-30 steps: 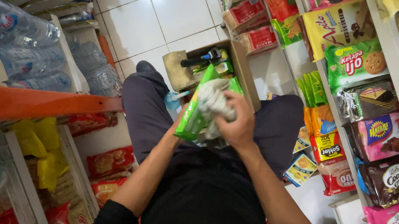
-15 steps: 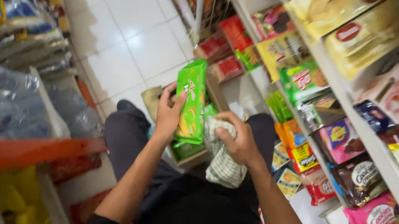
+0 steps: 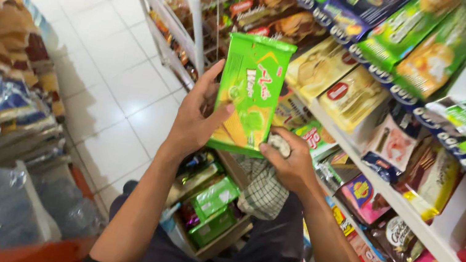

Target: The person cleans a grocery store shelf by spraying it with a cleaning solution and wiping it with a cloth. They then sit on the floor and wipe several snack packages with a cloth before placing them back on the shelf.

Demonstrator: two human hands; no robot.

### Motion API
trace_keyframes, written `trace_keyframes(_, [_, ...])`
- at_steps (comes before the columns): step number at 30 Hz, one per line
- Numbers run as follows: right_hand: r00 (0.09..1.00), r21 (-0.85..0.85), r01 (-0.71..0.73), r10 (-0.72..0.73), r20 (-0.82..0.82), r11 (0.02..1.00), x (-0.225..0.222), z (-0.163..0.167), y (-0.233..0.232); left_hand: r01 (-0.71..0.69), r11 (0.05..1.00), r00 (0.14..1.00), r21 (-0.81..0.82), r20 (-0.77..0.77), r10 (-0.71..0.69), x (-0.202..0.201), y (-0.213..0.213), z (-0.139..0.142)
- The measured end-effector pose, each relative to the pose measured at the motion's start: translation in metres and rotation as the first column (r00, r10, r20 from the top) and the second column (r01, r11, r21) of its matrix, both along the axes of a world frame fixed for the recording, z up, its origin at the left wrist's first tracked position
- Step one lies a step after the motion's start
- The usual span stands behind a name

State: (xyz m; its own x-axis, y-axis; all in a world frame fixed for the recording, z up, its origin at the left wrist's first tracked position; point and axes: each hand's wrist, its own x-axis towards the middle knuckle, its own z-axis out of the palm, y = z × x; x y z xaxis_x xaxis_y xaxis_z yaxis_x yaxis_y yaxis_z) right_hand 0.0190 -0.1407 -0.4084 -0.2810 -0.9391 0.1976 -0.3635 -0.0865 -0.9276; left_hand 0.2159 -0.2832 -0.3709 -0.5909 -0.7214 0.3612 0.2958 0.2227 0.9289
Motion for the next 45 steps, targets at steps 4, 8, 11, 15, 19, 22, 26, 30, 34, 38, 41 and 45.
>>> trace_keyframes(4, [0.992,-0.228,0.128,-0.129,0.01,0.965,-0.018,0.026,-0.021,0.225,0.973,0.94,0.048,-0.273,-0.204,-0.006,-0.003,0.036])
trace_keyframes(8, [0.976,-0.317,0.215,-0.192,0.104,0.924,-0.03,0.061,-0.041,-0.205,0.837,0.978,-0.508,-0.136,0.157,-0.021,-0.004,0.06])
trace_keyframes(11, [0.97,-0.302,0.245,-0.232,0.076,0.921,-0.04,0.085,-0.052,-0.337,0.491,0.917,-0.803,-0.163,0.363,-0.028,-0.005,0.074])
trace_keyframes(15, [0.954,-0.26,0.282,-0.239,0.183,0.924,-0.043,0.104,-0.061,-0.396,0.161,0.82,-0.904,-0.27,0.505,-0.047,-0.016,0.091])
trace_keyframes(19, [0.958,-0.337,0.272,-0.22,0.184,0.902,-0.051,0.117,-0.071,-0.465,0.111,0.785,-0.878,-0.351,0.51,-0.069,-0.037,0.105])
trace_keyframes(22, [0.961,-0.364,0.276,-0.256,0.104,0.89,-0.053,0.121,-0.075,-0.544,0.132,0.762,-0.829,-0.421,0.493,-0.083,-0.051,0.111])
trace_keyframes(26, [0.967,-0.456,0.235,-0.255,0.019,0.858,-0.052,0.128,-0.079,-0.56,0.189,0.742,-0.807,-0.386,0.549,-0.097,-0.062,0.115])
trace_keyframes(30, [0.961,-0.51,0.186,-0.264,-0.083,0.839,-0.048,0.138,-0.081,-0.578,0.171,0.725,-0.798,-0.406,0.556,-0.119,-0.075,0.118])
trace_keyframes(34, [0.959,-0.421,0.237,-0.279,-0.042,0.876,-0.047,0.145,-0.083,-0.57,0.252,0.756,-0.782,-0.378,0.534,-0.14,-0.091,0.112])
trace_keyframes(38, [0.967,-0.433,0.22,-0.253,-0.019,0.874,-0.052,0.148,-0.088,-0.564,0.331,0.772,-0.756,-0.342,0.536,-0.157,-0.107,0.11])
trace_keyframes(41, [0.973,-0.456,0.202,-0.229,-0.004,0.867,-0.055,0.147,-0.091,-0.529,0.406,0.797,-0.745,-0.272,0.539,-0.163,-0.11,0.113])
trace_keyframes(45, [0.985,-0.452,0.158,-0.174,0.006,0.878,-0.051,0.13,-0.086,-0.514,0.447,0.814,-0.732,-0.253,0.523,-0.151,-0.1,0.1])
